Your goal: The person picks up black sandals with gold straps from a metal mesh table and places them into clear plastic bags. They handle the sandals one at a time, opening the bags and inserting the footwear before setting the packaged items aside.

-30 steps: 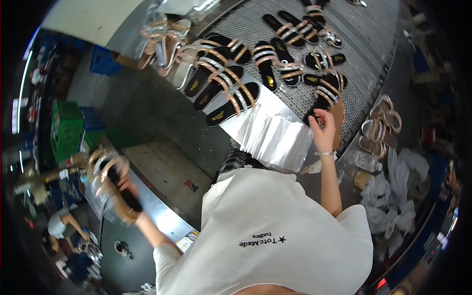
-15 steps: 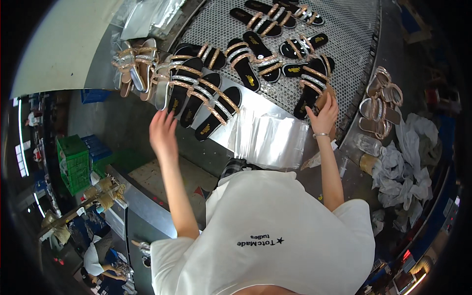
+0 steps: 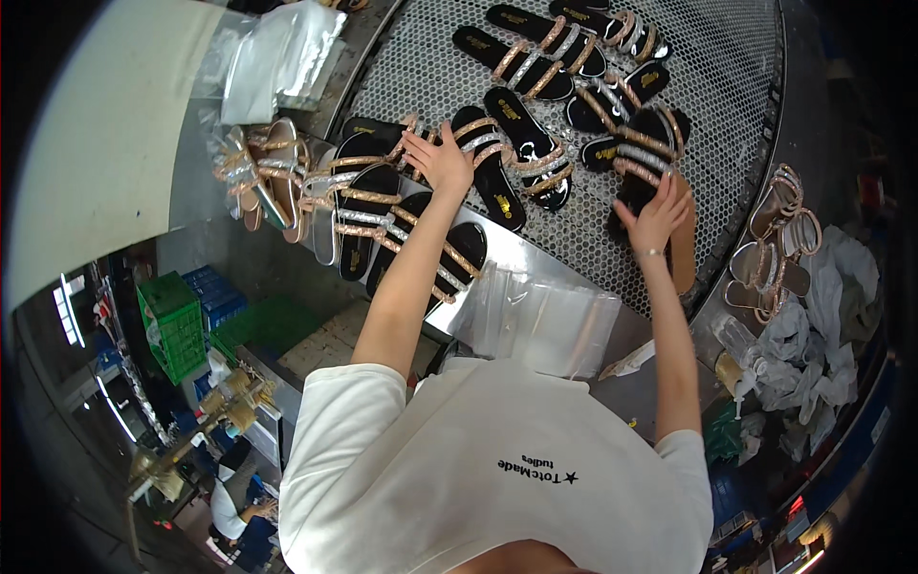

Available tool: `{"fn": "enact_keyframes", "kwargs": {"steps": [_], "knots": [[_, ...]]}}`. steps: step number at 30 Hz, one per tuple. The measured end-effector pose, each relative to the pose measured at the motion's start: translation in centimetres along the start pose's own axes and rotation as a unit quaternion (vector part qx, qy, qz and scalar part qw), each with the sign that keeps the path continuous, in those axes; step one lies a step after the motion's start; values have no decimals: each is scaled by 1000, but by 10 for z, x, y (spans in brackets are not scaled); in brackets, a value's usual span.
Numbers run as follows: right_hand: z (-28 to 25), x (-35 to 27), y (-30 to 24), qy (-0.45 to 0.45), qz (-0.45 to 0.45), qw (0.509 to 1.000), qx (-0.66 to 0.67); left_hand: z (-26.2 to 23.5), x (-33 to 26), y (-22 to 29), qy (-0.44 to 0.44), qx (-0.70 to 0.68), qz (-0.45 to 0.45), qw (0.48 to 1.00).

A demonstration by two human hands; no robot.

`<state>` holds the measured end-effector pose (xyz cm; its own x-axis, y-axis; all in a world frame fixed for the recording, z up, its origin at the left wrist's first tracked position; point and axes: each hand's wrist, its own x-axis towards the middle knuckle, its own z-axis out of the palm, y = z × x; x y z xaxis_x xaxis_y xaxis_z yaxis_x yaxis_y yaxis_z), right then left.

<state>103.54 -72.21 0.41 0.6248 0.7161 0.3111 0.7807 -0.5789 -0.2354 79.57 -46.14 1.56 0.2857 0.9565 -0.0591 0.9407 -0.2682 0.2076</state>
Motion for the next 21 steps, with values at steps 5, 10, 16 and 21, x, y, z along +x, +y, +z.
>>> {"fn": "enact_keyframes", "kwargs": {"steps": [5, 10, 16, 21], "knots": [[9, 91, 26, 26, -4, 999, 24, 14, 40, 21, 40, -32, 30, 998], [-38, 134, -24, 178, 11, 974, 138, -50, 83, 24, -45, -51, 203, 977], [-100, 48, -112, 32, 5, 944, 329, -68, 113, -13, 32, -58, 213, 975], [-127, -35, -127, -43, 60, 915, 396, -180, 18, 40, 159, -343, 188, 907]]}}
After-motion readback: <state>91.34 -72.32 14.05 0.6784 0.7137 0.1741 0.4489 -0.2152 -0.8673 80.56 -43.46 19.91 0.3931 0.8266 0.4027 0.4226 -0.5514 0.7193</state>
